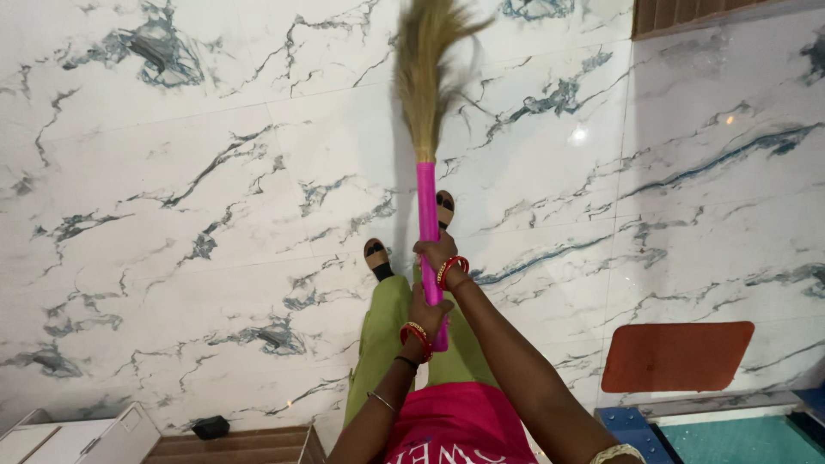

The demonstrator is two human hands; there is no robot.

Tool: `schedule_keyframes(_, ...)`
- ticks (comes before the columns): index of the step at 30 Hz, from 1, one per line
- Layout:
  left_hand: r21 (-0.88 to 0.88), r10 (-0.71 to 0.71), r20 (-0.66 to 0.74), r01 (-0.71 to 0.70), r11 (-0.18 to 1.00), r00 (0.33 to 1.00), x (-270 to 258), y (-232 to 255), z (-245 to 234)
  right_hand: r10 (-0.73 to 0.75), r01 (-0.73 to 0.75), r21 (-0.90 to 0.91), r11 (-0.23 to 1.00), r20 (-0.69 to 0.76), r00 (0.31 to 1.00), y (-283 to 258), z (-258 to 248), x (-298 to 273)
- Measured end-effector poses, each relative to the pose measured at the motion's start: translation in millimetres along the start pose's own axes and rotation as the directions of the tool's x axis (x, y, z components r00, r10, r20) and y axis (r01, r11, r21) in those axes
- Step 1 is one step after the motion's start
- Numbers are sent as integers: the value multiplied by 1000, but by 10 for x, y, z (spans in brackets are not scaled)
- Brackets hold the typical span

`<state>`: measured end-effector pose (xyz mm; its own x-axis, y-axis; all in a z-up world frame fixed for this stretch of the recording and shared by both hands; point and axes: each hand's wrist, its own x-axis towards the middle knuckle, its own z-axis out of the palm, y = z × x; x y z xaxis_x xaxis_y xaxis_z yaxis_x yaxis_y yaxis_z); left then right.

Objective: The person sweeps debris from a marble floor using a broom, moving the pile across the room and around obstacles.

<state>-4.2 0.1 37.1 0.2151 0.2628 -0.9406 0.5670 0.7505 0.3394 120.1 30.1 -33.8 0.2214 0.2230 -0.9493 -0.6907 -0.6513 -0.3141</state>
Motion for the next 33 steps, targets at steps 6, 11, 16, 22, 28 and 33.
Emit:
schedule_keyframes(6, -64, 39, 72, -34, 997, 997, -290, 585, 148, -166, 164, 52, 985, 34, 986, -532, -81, -332)
schedule_keyframes(11, -30, 113, 99, -110, 993, 989, -293, 790, 309, -176, 183, 148, 972, -60, 983, -703, -401, -344)
schedule_keyframes(16, 90, -10, 110, 0, 996, 994, -223, 666, 333, -61, 73, 82, 994, -137, 989, -447, -514, -179)
schedule_keyframes(22, -273, -116, -24, 105, 956, 993, -193, 67, 384, 24, -2, -255, 967, 83, 996, 76, -217, 19)
schedule_keyframes(28, -391, -37, -96, -3, 921, 995, -227, 359, 335, -88, 121, -310, 943, 117, 989, -328, 87, -120)
schedule_keyframes(33, -291, 24, 22, -17, 957, 999, -324, 918, 341, -203, 204, -223, 953, 26, 979, -944, -56, -474)
